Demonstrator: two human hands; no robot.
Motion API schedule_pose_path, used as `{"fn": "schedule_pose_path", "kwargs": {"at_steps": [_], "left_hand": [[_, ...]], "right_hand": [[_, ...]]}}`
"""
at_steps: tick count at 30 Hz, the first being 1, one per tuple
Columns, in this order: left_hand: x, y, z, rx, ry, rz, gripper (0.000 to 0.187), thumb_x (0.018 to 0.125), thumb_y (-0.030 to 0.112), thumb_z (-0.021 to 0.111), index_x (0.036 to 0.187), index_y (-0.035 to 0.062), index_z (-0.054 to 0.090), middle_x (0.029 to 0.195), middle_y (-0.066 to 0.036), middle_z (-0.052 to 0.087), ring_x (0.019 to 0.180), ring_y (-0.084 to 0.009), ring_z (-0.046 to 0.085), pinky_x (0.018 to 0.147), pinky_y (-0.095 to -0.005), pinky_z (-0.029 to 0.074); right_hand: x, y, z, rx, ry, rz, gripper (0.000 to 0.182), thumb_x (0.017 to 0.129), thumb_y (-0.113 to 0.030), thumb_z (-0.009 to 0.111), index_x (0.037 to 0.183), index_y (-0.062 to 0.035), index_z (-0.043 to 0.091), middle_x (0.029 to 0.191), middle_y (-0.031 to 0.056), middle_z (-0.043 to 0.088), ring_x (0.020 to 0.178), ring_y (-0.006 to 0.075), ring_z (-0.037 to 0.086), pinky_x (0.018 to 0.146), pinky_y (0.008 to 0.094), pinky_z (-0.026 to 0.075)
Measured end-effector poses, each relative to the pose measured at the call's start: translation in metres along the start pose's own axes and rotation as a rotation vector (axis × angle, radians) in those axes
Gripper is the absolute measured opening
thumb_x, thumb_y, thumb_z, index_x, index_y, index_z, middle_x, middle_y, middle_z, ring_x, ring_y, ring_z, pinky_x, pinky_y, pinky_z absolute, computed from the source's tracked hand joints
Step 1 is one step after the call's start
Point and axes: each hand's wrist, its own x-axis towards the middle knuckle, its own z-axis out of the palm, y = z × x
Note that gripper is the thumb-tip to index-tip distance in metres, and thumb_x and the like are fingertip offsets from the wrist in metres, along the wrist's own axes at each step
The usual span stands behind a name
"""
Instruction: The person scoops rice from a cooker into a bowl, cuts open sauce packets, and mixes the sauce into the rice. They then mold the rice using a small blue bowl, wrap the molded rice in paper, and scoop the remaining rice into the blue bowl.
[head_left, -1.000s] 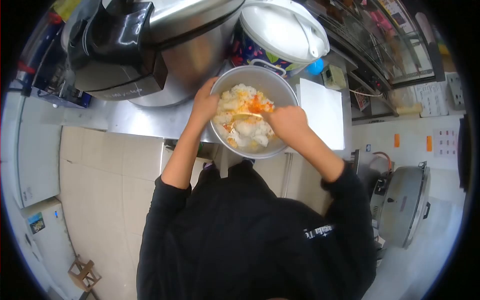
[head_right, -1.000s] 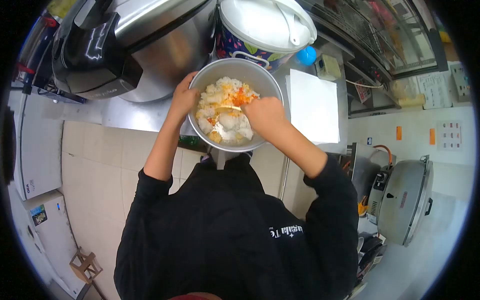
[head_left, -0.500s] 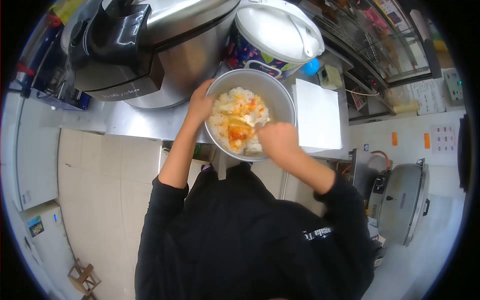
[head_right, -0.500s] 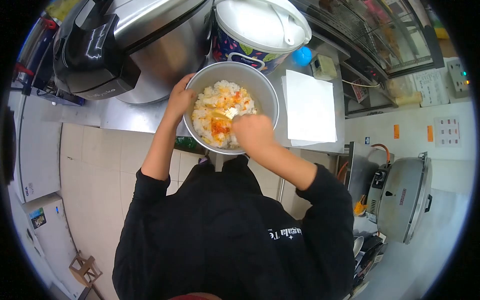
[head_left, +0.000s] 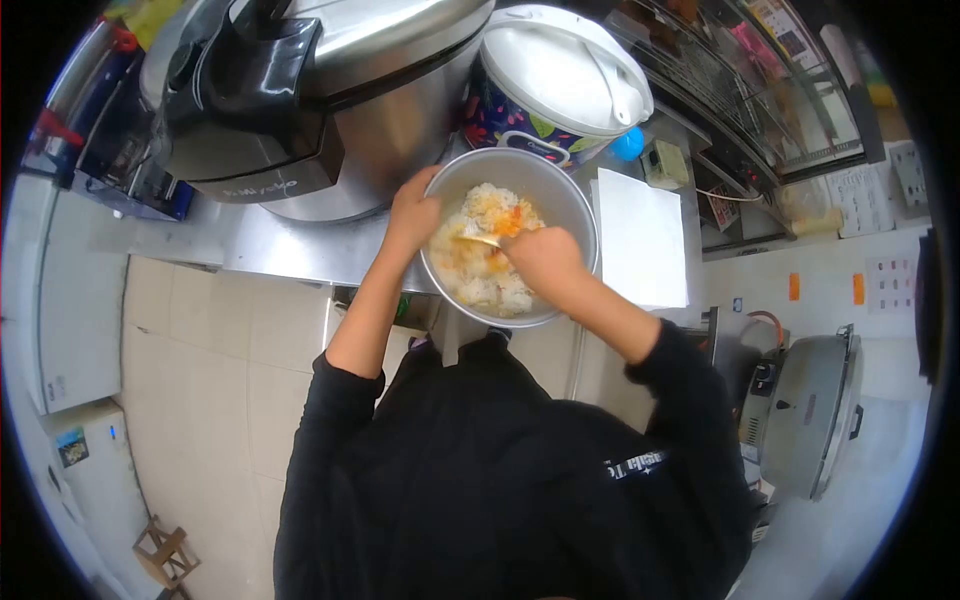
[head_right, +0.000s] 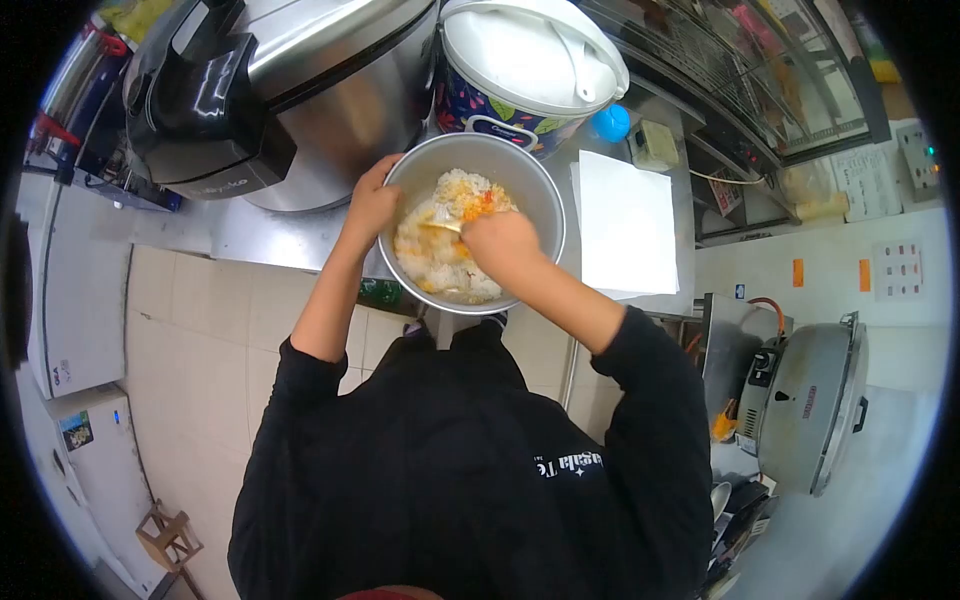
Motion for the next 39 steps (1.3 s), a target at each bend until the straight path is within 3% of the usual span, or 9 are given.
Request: {"fn": "schedule_pose_path", "kwargs": {"at_steps": [4,12,18,22,25,28,31,33,39], "left_hand": [[-0.001,-0.005,0.000,0.007,-0.001,-0.013,0.050,0.061,0.002,0.045,0.110,0.0016,0.057,0.095,-0.012,0.063,0.090,-0.0191,0.058,0.081,-0.0262,0.042],[-0.003,-0.009,0.004,-0.047,-0.009,-0.030,0.049,0.063,0.001,0.046,0.110,0.0017,0.057,0.098,-0.012,0.063,0.091,-0.0196,0.058,0.082,-0.0267,0.043],[0.003,-0.009,0.001,0.008,0.029,0.001,0.047,0.063,0.001,0.046,0.108,0.0023,0.057,0.097,-0.012,0.063,0.091,-0.0200,0.058,0.082,-0.0273,0.043],[0.003,-0.007,0.003,0.022,0.008,-0.056,0.047,0.062,0.001,0.045,0.107,0.0028,0.057,0.096,-0.012,0.063,0.090,-0.0201,0.058,0.082,-0.0277,0.043],[0.000,0.000,0.003,0.059,-0.026,-0.053,0.042,0.069,0.005,0.044,0.109,0.0030,0.057,0.103,-0.019,0.061,0.100,-0.0303,0.057,0.088,-0.0332,0.041],[0.004,-0.010,0.007,0.032,0.032,-0.007,0.040,0.070,0.006,0.047,0.109,0.0038,0.057,0.103,-0.019,0.062,0.099,-0.0300,0.058,0.087,-0.0328,0.042],[0.003,-0.010,0.007,-0.050,0.011,-0.043,0.038,0.071,0.007,0.049,0.108,0.0033,0.057,0.102,-0.018,0.062,0.098,-0.0297,0.058,0.086,-0.0326,0.042],[0.004,-0.004,0.004,-0.015,0.018,-0.024,0.038,0.071,0.007,0.049,0.108,0.0029,0.057,0.102,-0.018,0.062,0.098,-0.0294,0.058,0.086,-0.0325,0.042],[0.004,-0.006,0.005,0.026,0.021,-0.011,0.037,0.071,0.006,0.048,0.107,0.0024,0.057,0.100,-0.019,0.062,0.096,-0.0295,0.059,0.085,-0.0327,0.042]], "right_hand": [[-0.033,-0.009,-0.038,-0.016,-0.139,-0.037,0.011,0.074,-0.016,0.056,0.070,-0.0110,0.065,0.063,0.0072,0.063,0.059,0.0212,0.064,0.049,0.0333,0.048],[0.018,0.029,-0.006,-0.199,-0.030,0.067,0.008,0.069,-0.014,0.058,0.066,-0.0119,0.065,0.062,0.0072,0.062,0.060,0.0205,0.064,0.047,0.0342,0.048],[-0.043,0.005,-0.047,-0.015,-0.220,0.001,0.010,0.070,-0.015,0.057,0.066,-0.0106,0.065,0.059,0.0072,0.061,0.058,0.0216,0.063,0.047,0.0342,0.047],[-0.021,0.019,-0.007,-0.086,-0.065,0.005,0.010,0.069,-0.013,0.057,0.062,-0.0103,0.064,0.058,0.0076,0.060,0.057,0.0223,0.063,0.047,0.0350,0.047],[0.020,0.037,-0.015,-0.144,0.061,0.078,0.010,0.068,-0.011,0.056,0.061,-0.0102,0.063,0.057,0.0080,0.060,0.057,0.0224,0.063,0.047,0.0346,0.047],[0.006,0.008,0.017,-0.071,0.105,-0.066,0.009,0.067,-0.010,0.057,0.062,-0.0103,0.064,0.058,0.0086,0.060,0.058,0.0226,0.063,0.048,0.0347,0.048],[-0.031,-0.006,-0.030,0.031,-0.058,-0.069,0.007,0.066,-0.010,0.058,0.063,-0.0103,0.064,0.059,0.0092,0.060,0.059,0.0226,0.063,0.048,0.0351,0.048],[-0.032,-0.010,-0.021,0.018,-0.072,-0.079,0.006,0.066,-0.011,0.058,0.063,-0.0105,0.064,0.059,0.0087,0.060,0.060,0.0224,0.063,0.049,0.0351,0.048],[0.029,0.036,-0.014,-0.165,0.059,0.157,0.008,0.067,-0.011,0.058,0.063,-0.0099,0.064,0.061,0.0081,0.062,0.060,0.0224,0.064,0.051,0.0351,0.049]]}}
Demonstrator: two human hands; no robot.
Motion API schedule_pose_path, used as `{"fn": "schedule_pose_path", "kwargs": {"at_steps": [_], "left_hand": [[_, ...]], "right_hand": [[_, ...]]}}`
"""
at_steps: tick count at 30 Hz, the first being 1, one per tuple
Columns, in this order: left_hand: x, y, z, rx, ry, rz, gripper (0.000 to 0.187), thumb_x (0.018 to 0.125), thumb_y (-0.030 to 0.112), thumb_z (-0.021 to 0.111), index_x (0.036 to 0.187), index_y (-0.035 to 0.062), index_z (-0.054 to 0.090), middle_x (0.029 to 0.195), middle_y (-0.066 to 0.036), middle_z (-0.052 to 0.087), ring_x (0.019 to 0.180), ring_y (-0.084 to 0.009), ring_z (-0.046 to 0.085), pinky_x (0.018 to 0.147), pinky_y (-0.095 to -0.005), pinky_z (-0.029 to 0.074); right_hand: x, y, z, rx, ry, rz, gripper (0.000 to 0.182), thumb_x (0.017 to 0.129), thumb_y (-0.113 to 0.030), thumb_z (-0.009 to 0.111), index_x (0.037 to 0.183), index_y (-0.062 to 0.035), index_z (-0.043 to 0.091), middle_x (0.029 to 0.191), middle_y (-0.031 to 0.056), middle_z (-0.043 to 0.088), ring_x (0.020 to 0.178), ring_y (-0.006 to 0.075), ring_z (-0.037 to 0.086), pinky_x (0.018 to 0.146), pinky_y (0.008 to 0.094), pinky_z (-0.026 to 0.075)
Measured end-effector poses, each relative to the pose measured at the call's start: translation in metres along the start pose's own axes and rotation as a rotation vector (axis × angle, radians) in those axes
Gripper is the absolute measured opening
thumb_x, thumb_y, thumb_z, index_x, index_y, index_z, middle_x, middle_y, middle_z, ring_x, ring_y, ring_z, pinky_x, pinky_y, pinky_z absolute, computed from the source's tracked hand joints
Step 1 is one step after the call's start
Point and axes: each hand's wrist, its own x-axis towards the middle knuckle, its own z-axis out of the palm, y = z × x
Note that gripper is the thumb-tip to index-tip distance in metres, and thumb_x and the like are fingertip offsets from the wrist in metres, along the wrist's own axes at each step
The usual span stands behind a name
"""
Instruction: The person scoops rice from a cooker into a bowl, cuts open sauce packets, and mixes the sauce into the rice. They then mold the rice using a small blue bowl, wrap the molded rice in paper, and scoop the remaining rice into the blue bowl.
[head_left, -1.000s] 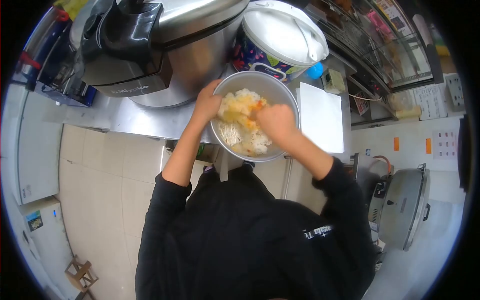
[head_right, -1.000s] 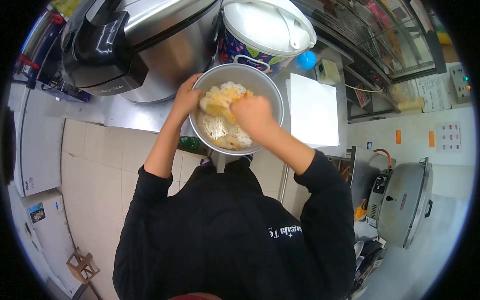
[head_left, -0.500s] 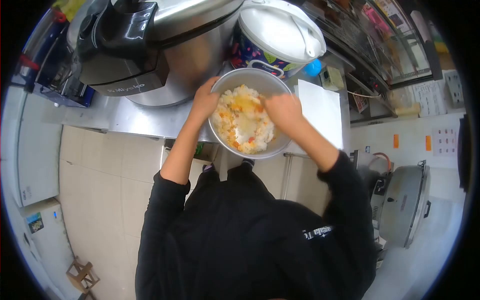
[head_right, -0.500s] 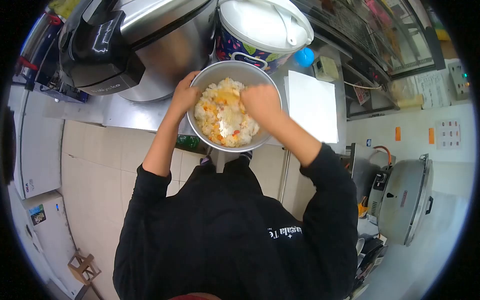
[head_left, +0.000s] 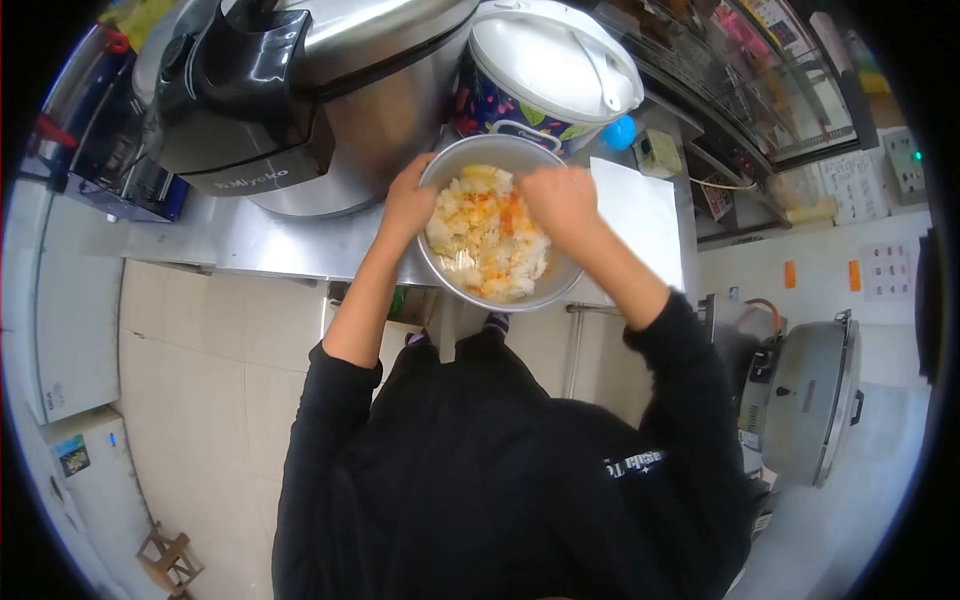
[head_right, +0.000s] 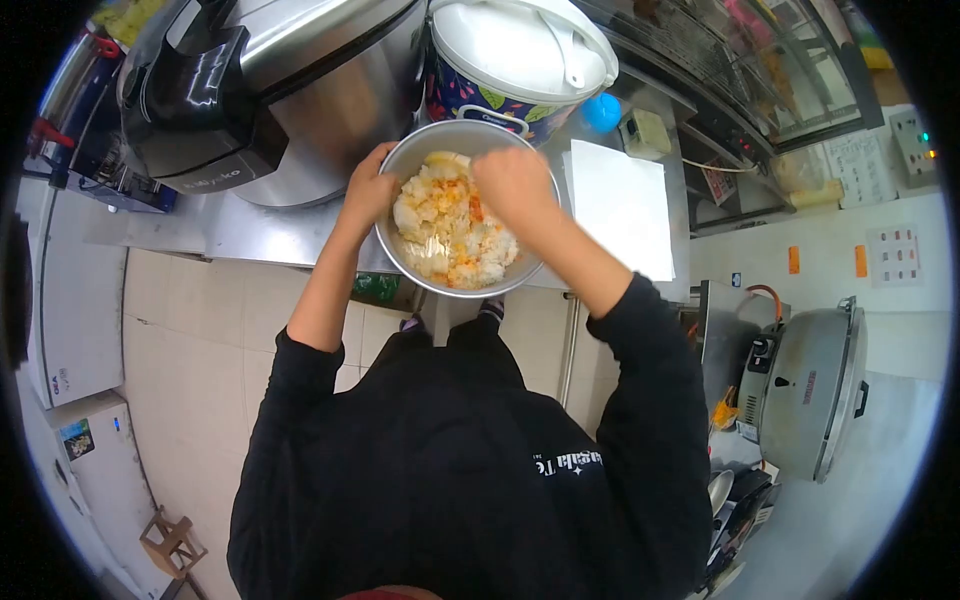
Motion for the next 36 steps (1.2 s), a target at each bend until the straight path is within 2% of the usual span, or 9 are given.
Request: {"fn": "schedule_pose_path", "kwargs": {"at_steps": [4,8,11,17,20,23,26,30,36], "left_hand": [[-0.005,0.011,0.002,-0.036,0.022,0.002,0.037,0.070,0.005,0.047,0.106,0.0018,0.057,0.099,-0.019,0.062,0.096,-0.0298,0.059,0.086,-0.0328,0.042],[0.000,-0.002,0.002,-0.031,0.024,0.037,0.038,0.070,0.004,0.045,0.105,0.0024,0.058,0.099,-0.019,0.062,0.097,-0.0296,0.058,0.086,-0.0327,0.042],[-0.004,0.001,0.002,-0.008,0.005,0.006,0.038,0.070,0.005,0.045,0.106,0.0035,0.058,0.100,-0.019,0.062,0.097,-0.0299,0.058,0.086,-0.0329,0.042],[-0.002,0.001,0.002,0.047,-0.007,-0.009,0.038,0.071,0.007,0.049,0.108,0.0046,0.058,0.102,-0.018,0.062,0.099,-0.0300,0.058,0.085,-0.0330,0.042],[0.001,0.003,0.002,0.017,0.013,-0.014,0.038,0.071,0.008,0.050,0.108,0.0052,0.058,0.103,-0.019,0.062,0.099,-0.0305,0.058,0.085,-0.0332,0.042],[-0.001,0.005,0.000,0.044,0.024,0.005,0.038,0.071,0.008,0.051,0.109,0.0050,0.058,0.103,-0.019,0.061,0.100,-0.0308,0.058,0.085,-0.0335,0.042],[-0.005,0.005,0.001,0.057,-0.002,-0.010,0.038,0.072,0.008,0.051,0.109,0.0039,0.058,0.104,-0.019,0.061,0.100,-0.0307,0.058,0.085,-0.0337,0.042],[0.000,0.004,0.000,0.052,0.000,-0.013,0.038,0.072,0.009,0.052,0.108,0.0029,0.060,0.104,-0.019,0.062,0.099,-0.0299,0.059,0.086,-0.0330,0.042],[0.002,0.005,0.003,-0.028,0.020,-0.042,0.039,0.071,0.007,0.051,0.109,0.0029,0.060,0.105,-0.018,0.062,0.099,-0.0280,0.060,0.086,-0.0314,0.043]], "right_hand": [[-0.041,-0.013,0.021,0.065,-0.094,-0.120,0.007,0.067,-0.009,0.058,0.063,-0.0093,0.064,0.062,0.0092,0.063,0.060,0.0219,0.064,0.050,0.0344,0.049],[-0.071,-0.007,-0.043,0.090,-0.280,-0.101,0.009,0.068,-0.010,0.057,0.063,-0.0082,0.064,0.061,0.0092,0.063,0.058,0.0226,0.064,0.050,0.0349,0.049],[-0.079,-0.024,-0.016,0.082,-0.257,-0.249,0.008,0.067,-0.010,0.057,0.063,-0.0087,0.065,0.062,0.0094,0.063,0.055,0.0233,0.063,0.049,0.0349,0.049],[-0.001,0.006,0.005,-0.005,-0.032,-0.063,0.011,0.068,-0.011,0.056,0.063,-0.0086,0.066,0.063,0.0101,0.063,0.059,0.0235,0.064,0.050,0.0343,0.049],[-0.033,-0.009,0.022,0.086,-0.102,-0.101,0.012,0.069,-0.011,0.056,0.063,-0.0084,0.066,0.062,0.0087,0.063,0.060,0.0238,0.064,0.051,0.0339,0.049],[-0.068,-0.011,-0.047,0.100,-0.293,-0.229,0.011,0.070,-0.012,0.056,0.064,-0.0088,0.066,0.061,0.0076,0.062,0.060,0.0240,0.064,0.050,0.0333,0.049],[-0.075,-0.009,-0.015,0.008,-0.248,-0.249,0.012,0.070,-0.012,0.056,0.063,-0.0100,0.066,0.060,0.0069,0.062,0.059,0.0235,0.064,0.050,0.0332,0.048],[-0.010,0.014,-0.025,-0.044,0.002,-0.042,0.013,0.070,-0.011,0.056,0.063,-0.0103,0.067,0.060,0.0061,0.063,0.057,0.0210,0.063,0.049,0.0331,0.047],[-0.046,0.001,0.010,-0.008,-0.284,-0.009,0.011,0.070,-0.011,0.057,0.064,-0.0075,0.066,0.061,0.0082,0.063,0.062,0.0233,0.065,0.053,0.0358,0.050]]}}
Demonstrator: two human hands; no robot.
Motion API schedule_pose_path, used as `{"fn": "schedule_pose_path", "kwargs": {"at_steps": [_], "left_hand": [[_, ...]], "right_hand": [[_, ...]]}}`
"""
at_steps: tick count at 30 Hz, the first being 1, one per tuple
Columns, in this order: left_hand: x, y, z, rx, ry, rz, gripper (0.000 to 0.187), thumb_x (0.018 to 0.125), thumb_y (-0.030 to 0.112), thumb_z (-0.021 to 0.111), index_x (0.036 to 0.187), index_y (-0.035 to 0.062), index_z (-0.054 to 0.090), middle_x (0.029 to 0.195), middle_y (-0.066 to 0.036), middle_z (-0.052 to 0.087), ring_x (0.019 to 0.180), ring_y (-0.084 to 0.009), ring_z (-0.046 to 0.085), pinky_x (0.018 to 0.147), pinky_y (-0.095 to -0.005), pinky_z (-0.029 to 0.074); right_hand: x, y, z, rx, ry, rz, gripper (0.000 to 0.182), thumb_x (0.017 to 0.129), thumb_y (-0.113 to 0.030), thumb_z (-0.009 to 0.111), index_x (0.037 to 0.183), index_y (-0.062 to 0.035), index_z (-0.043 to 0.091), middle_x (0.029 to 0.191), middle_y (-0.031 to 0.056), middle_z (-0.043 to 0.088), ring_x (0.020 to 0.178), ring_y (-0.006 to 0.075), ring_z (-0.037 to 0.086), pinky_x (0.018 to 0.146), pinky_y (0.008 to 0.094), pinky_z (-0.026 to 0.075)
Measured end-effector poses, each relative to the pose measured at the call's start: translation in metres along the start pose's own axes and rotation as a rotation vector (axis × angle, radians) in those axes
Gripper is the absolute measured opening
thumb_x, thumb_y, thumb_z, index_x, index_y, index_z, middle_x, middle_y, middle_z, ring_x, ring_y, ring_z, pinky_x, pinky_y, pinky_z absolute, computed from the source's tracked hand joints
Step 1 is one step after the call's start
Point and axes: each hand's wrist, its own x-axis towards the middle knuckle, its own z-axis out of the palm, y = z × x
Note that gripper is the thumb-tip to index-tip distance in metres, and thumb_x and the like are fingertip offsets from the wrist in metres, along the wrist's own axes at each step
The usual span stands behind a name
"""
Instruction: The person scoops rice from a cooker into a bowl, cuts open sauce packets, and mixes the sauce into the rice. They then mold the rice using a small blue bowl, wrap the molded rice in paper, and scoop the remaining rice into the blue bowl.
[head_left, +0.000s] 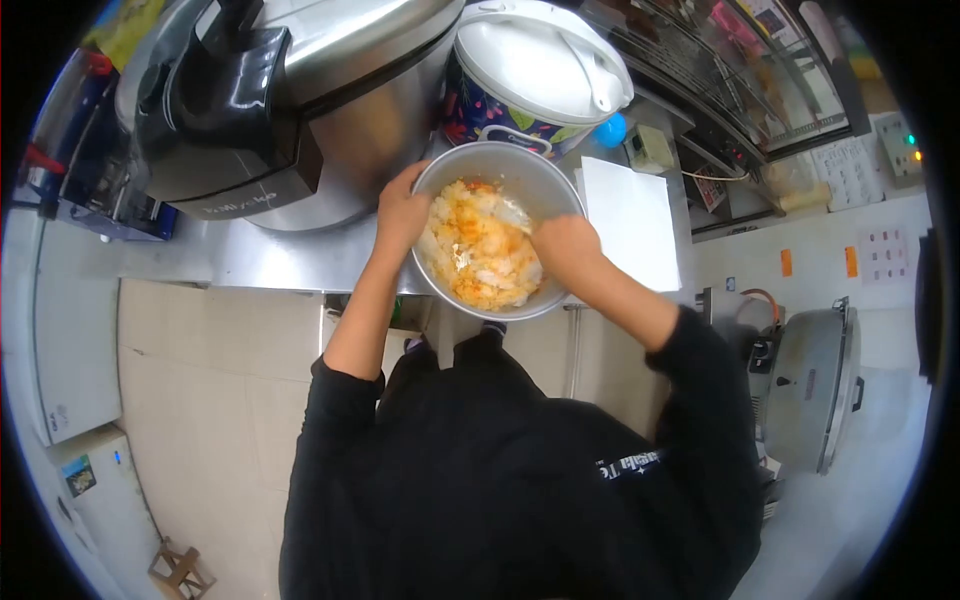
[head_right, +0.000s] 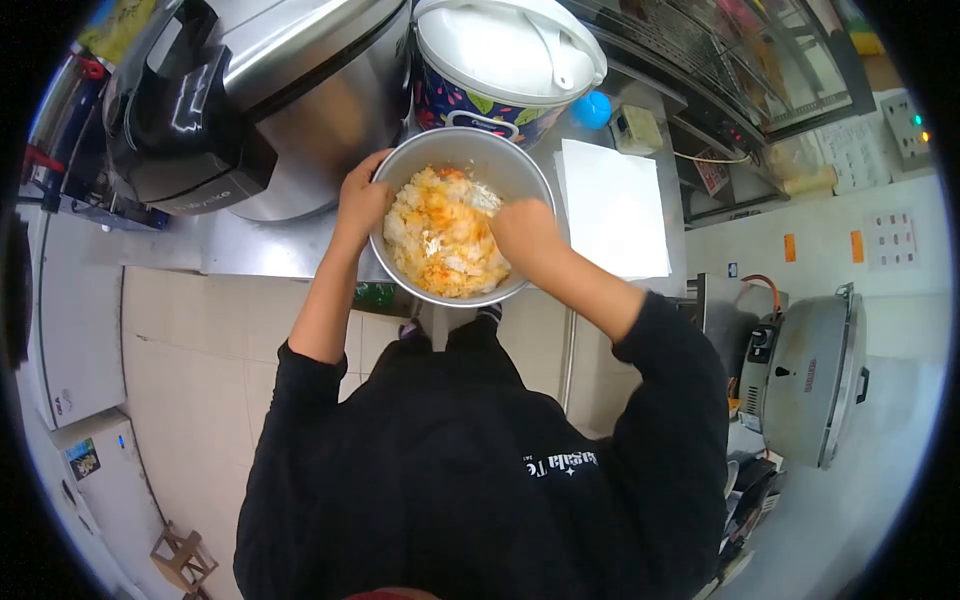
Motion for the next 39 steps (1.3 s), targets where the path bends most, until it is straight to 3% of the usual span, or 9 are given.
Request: {"fn": "schedule_pose_path", "kwargs": {"at_steps": [4,7,13,19,22,26,32,35,39], "left_hand": [[-0.004,0.005,0.000,-0.016,-0.002,-0.025,0.040,0.071,0.005,0.050,0.110,0.0030,0.060,0.104,-0.018,0.063,0.098,-0.0273,0.060,0.086,-0.0314,0.043],[0.000,-0.006,0.002,-0.013,-0.011,0.014,0.040,0.071,0.005,0.049,0.109,0.0031,0.061,0.102,-0.018,0.063,0.097,-0.0279,0.060,0.085,-0.0315,0.043],[0.002,-0.007,0.001,0.064,-0.013,0.019,0.038,0.071,0.007,0.050,0.107,0.0041,0.062,0.101,-0.017,0.064,0.097,-0.0277,0.060,0.085,-0.0314,0.043],[-0.001,-0.004,0.002,0.021,0.004,0.031,0.037,0.070,0.008,0.050,0.105,0.0036,0.062,0.100,-0.018,0.064,0.096,-0.0282,0.061,0.084,-0.0321,0.044],[0.004,-0.008,0.002,0.049,-0.030,0.083,0.050,0.061,-0.002,0.047,0.109,0.0015,0.060,0.093,-0.010,0.065,0.085,-0.0167,0.059,0.078,-0.0260,0.044],[0.003,-0.012,0.004,0.107,-0.007,0.041,0.051,0.060,-0.002,0.047,0.109,0.0024,0.060,0.093,-0.011,0.065,0.086,-0.0171,0.060,0.079,-0.0258,0.044],[-0.002,0.002,0.003,0.074,0.017,0.033,0.050,0.060,-0.002,0.048,0.108,0.0028,0.061,0.092,-0.011,0.065,0.085,-0.0173,0.061,0.078,-0.0256,0.044],[0.002,-0.001,0.001,0.064,-0.014,0.040,0.046,0.063,0.002,0.050,0.108,0.0031,0.061,0.095,-0.013,0.065,0.088,-0.0199,0.061,0.080,-0.0267,0.044],[0.001,0.006,0.000,0.052,-0.062,-0.007,0.039,0.070,0.008,0.053,0.108,0.0026,0.061,0.101,-0.017,0.064,0.096,-0.0256,0.060,0.083,-0.0299,0.043]], "right_hand": [[-0.049,-0.013,-0.068,0.042,-0.094,-0.143,0.010,0.070,-0.010,0.057,0.067,-0.0066,0.066,0.066,0.0092,0.064,0.063,0.0231,0.065,0.053,0.0354,0.050],[-0.035,-0.022,-0.015,-0.010,-0.058,-0.220,0.010,0.069,-0.010,0.056,0.067,-0.0074,0.065,0.067,0.0090,0.064,0.062,0.0230,0.064,0.051,0.0340,0.048],[0.024,0.014,-0.020,-0.055,0.236,-0.030,0.009,0.068,-0.010,0.057,0.065,-0.0092,0.065,0.063,0.0081,0.063,0.060,0.0224,0.063,0.049,0.0326,0.047],[-0.047,-0.009,-0.033,0.005,0.096,-0.126,0.008,0.067,-0.011,0.059,0.061,-0.0091,0.065,0.058,0.0068,0.061,0.056,0.0223,0.063,0.048,0.0327,0.047],[-0.029,0.000,-0.005,-0.005,0.084,-0.075,0.008,0.066,-0.010,0.059,0.060,-0.0089,0.064,0.058,0.0071,0.061,0.055,0.0226,0.062,0.047,0.0332,0.047],[0.024,0.011,-0.022,0.007,0.456,-0.011,0.009,0.066,-0.010,0.058,0.060,-0.0099,0.064,0.057,0.0063,0.061,0.051,0.0221,0.060,0.048,0.0339,0.047],[-0.034,-0.004,-0.031,-0.050,-0.104,-0.083,0.010,0.067,-0.010,0.057,0.063,-0.0089,0.066,0.062,0.0081,0.063,0.058,0.0222,0.063,0.052,0.0342,0.049],[-0.052,0.001,-0.072,0.019,-0.145,-0.086,0.011,0.069,-0.010,0.057,0.065,-0.0089,0.067,0.063,0.0083,0.064,0.062,0.0228,0.065,0.054,0.0352,0.049],[-0.026,-0.018,-0.023,0.016,0.004,-0.215,0.011,0.069,-0.011,0.057,0.064,-0.0100,0.067,0.064,0.0079,0.064,0.062,0.0215,0.065,0.052,0.0345,0.049]]}}
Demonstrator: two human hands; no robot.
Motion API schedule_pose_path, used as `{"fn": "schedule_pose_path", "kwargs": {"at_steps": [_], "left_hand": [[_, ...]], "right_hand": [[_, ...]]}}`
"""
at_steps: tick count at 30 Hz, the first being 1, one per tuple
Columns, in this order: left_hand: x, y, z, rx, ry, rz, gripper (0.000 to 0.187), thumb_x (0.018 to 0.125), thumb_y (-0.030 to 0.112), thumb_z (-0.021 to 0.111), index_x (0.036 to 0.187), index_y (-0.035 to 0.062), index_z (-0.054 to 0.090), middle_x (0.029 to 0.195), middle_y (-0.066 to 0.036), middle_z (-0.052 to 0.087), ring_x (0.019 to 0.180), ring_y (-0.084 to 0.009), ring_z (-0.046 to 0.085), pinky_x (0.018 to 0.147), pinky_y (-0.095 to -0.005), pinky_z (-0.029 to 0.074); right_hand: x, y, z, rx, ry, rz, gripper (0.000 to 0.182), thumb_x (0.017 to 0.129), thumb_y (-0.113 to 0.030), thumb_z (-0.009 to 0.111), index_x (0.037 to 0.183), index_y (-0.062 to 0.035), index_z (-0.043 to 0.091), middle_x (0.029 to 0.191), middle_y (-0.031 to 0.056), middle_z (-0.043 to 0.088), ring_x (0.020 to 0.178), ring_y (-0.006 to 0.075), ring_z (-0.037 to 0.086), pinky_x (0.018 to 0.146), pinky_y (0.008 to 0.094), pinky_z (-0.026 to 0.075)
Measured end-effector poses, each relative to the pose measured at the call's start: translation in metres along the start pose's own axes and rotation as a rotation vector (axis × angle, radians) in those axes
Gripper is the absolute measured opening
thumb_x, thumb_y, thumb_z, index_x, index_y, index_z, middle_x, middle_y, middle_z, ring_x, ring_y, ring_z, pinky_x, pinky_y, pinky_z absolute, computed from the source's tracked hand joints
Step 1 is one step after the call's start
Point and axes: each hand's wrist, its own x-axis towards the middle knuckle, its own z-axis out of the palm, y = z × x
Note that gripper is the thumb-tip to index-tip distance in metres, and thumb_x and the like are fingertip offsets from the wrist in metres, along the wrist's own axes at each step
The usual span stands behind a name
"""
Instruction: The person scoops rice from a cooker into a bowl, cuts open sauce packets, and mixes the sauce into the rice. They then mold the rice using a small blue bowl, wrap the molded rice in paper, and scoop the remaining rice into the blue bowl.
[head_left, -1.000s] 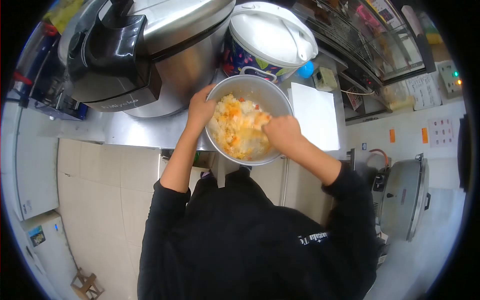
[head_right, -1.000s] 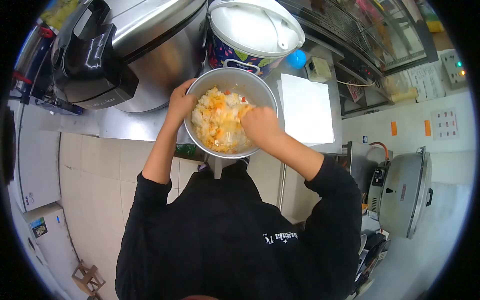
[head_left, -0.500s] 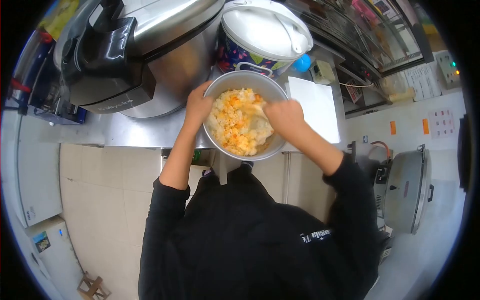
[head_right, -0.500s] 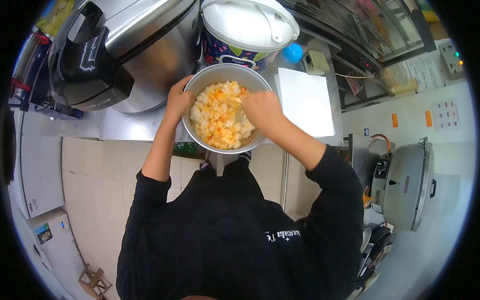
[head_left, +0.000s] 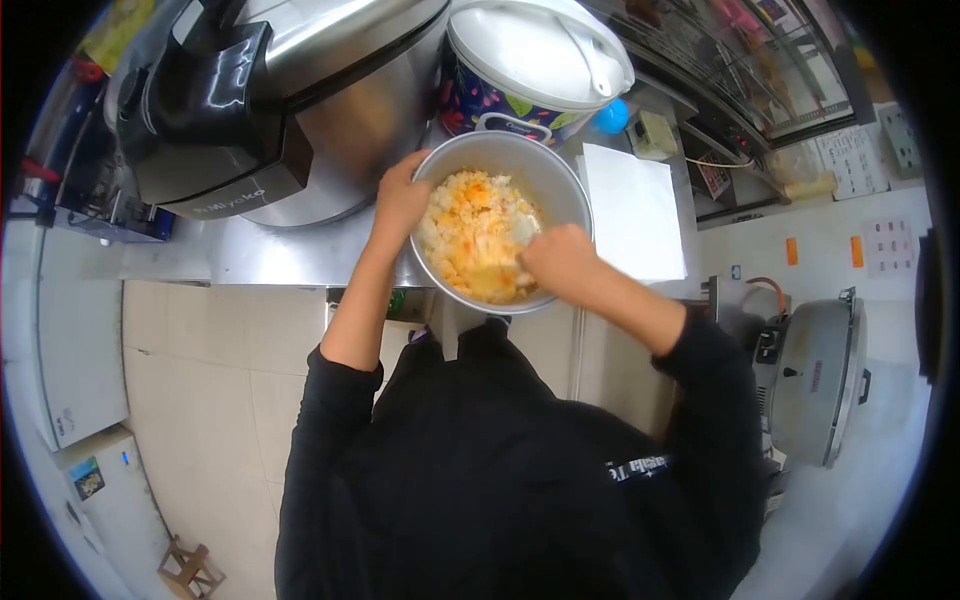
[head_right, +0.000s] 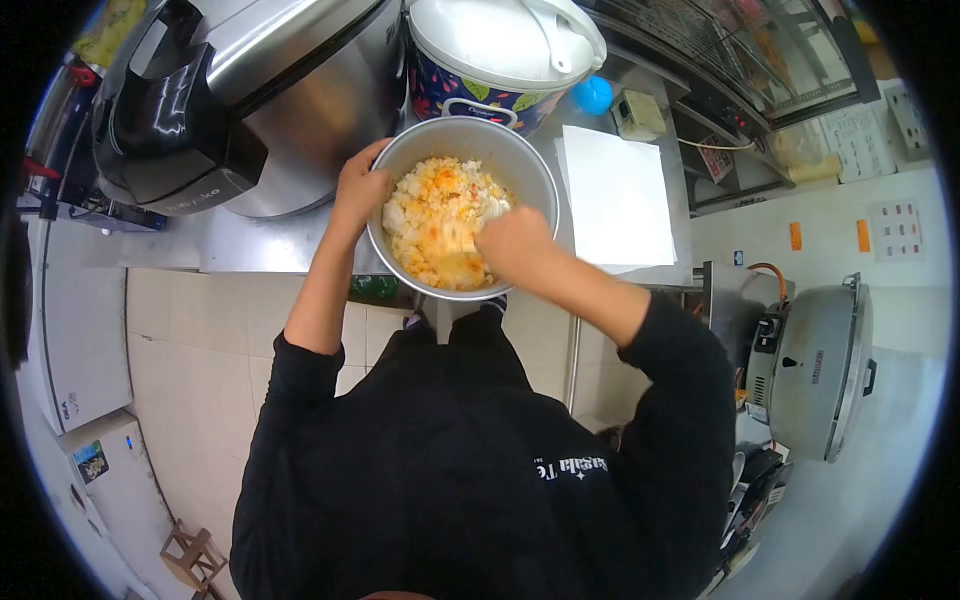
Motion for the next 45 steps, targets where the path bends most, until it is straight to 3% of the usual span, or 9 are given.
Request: {"fn": "schedule_pose_path", "kwargs": {"at_steps": [5,11,14,16,21,30,34,39,45], "left_hand": [[0.003,-0.007,0.001,0.003,-0.013,0.018,0.043,0.067,0.005,0.050,0.108,0.0027,0.061,0.097,-0.014,0.065,0.090,-0.0221,0.060,0.081,-0.0283,0.043],[0.002,0.000,0.000,-0.008,0.003,0.023,0.052,0.060,0.000,0.048,0.110,0.0030,0.060,0.095,-0.009,0.065,0.087,-0.0162,0.059,0.078,-0.0251,0.043],[0.000,0.002,0.001,-0.058,-0.012,-0.001,0.052,0.059,0.000,0.048,0.110,0.0026,0.059,0.096,-0.010,0.064,0.090,-0.0172,0.059,0.080,-0.0254,0.043],[0.001,0.001,0.002,-0.072,-0.029,0.001,0.053,0.059,0.000,0.048,0.111,0.0024,0.059,0.097,-0.010,0.064,0.090,-0.0176,0.059,0.081,-0.0254,0.043],[-0.002,0.004,0.000,-0.031,-0.012,0.038,0.039,0.069,0.005,0.048,0.106,0.0025,0.062,0.097,-0.016,0.065,0.093,-0.0246,0.061,0.083,-0.0299,0.043],[-0.003,0.003,0.002,-0.007,-0.016,-0.001,0.040,0.069,0.005,0.046,0.106,0.0027,0.062,0.100,-0.016,0.064,0.096,-0.0250,0.060,0.085,-0.0309,0.043],[0.002,-0.003,0.002,-0.029,-0.010,0.038,0.037,0.071,0.008,0.049,0.106,0.0030,0.061,0.101,-0.015,0.064,0.097,-0.0260,0.060,0.086,-0.0313,0.043],[-0.002,0.003,0.001,-0.012,-0.012,0.022,0.035,0.076,0.013,0.053,0.108,0.0027,0.061,0.101,-0.015,0.064,0.095,-0.0226,0.060,0.084,-0.0296,0.043],[0.004,-0.007,0.002,-0.171,-0.110,-0.058,0.038,0.089,0.028,0.051,0.114,0.0006,0.057,0.100,-0.009,0.063,0.091,-0.0143,0.057,0.082,-0.0256,0.043]], "right_hand": [[0.061,0.024,-0.010,-0.016,0.267,0.209,0.010,0.069,-0.013,0.059,0.064,-0.0107,0.067,0.063,0.0063,0.064,0.062,0.0203,0.065,0.052,0.0339,0.049],[0.017,-0.003,-0.012,0.049,-0.042,0.127,0.010,0.070,-0.013,0.058,0.067,-0.0116,0.067,0.067,0.0050,0.065,0.063,0.0194,0.065,0.053,0.0323,0.049],[-0.003,-0.029,-0.005,0.053,0.017,-0.102,0.009,0.069,-0.013,0.058,0.067,-0.0123,0.067,0.067,0.0052,0.065,0.062,0.0190,0.064,0.052,0.0318,0.049],[0.022,-0.025,0.009,0.044,0.144,0.045,0.009,0.068,-0.013,0.058,0.066,-0.0121,0.067,0.065,0.0052,0.064,0.061,0.0190,0.064,0.051,0.0324,0.049],[0.062,-0.006,-0.014,0.039,0.338,0.168,0.008,0.066,-0.013,0.059,0.064,-0.0104,0.067,0.061,0.0061,0.063,0.059,0.0201,0.063,0.050,0.0343,0.048],[0.038,-0.031,0.002,0.061,0.182,0.008,0.009,0.066,-0.013,0.059,0.064,-0.0092,0.067,0.062,0.0081,0.063,0.060,0.0209,0.064,0.051,0.0345,0.049],[0.056,-0.018,-0.011,0.091,0.270,0.182,0.009,0.067,-0.013,0.059,0.065,-0.0089,0.067,0.064,0.0083,0.064,0.061,0.0207,0.064,0.051,0.0346,0.049],[0.027,-0.026,-0.018,0.087,-0.021,0.073,0.010,0.068,-0.012,0.058,0.066,-0.0089,0.068,0.065,0.0084,0.064,0.062,0.0204,0.065,0.052,0.0333,0.049],[0.046,-0.014,0.002,0.030,0.186,0.132,0.010,0.069,-0.013,0.058,0.065,-0.0114,0.068,0.066,0.0080,0.065,0.062,0.0200,0.064,0.052,0.0324,0.049]]}}
